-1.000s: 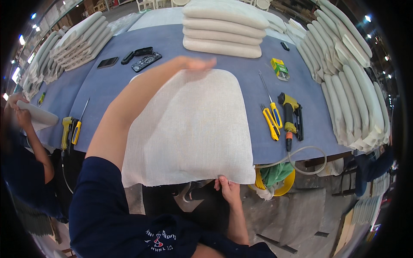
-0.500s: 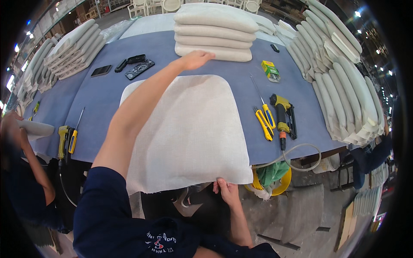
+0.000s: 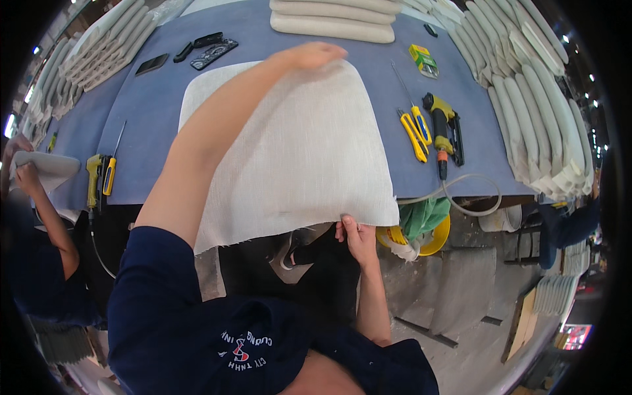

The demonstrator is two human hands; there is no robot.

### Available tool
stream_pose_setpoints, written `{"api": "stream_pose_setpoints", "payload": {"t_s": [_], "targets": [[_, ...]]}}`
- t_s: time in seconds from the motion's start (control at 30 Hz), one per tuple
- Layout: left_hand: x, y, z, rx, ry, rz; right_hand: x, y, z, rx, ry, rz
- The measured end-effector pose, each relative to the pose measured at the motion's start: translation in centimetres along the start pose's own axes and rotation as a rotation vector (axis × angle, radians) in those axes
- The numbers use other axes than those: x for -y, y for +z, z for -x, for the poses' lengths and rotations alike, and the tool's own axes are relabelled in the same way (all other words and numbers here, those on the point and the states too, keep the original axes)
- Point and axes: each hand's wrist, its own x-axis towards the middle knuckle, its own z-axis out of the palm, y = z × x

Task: The person covers foam cushions with white fabric, smoothing and tucking the material around edges, then uses a staple gun to secure the fabric to the cushion base. The person handles multiple cushions one at a time, flipping and adjusting them on a work table.

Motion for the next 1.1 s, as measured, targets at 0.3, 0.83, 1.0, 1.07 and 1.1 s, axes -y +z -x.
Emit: {"api": "stream_pose_setpoints", "payload": {"t_s": [0.3,0.83,1.0,1.07,1.1], "targets": [[2.3,3.6,9.4,-0.219,-0.003,-0.725,-0.8,0.3,-1.6,0.090,0.003,-0.053],[-15.7,12.0,23.7,0.053,0.304,-0.729,-0.3,-0.8,-1.2,0.241,0.083,-0.141],[-17.0,13.9,24.2,0.015,0.182,-0.806,-3.2,-0.5,-1.3,0.259,0.138,-0.238],[-17.3,14.6,24.2,0.015,0.153,-0.801,-4.5,-0.4,-1.8,0.270,0.142,-0.280],[-17.5,14.9,24.2,0.008,0.143,-0.804,-5.4,-0.5,-2.2,0.309,0.153,-0.282]]}}
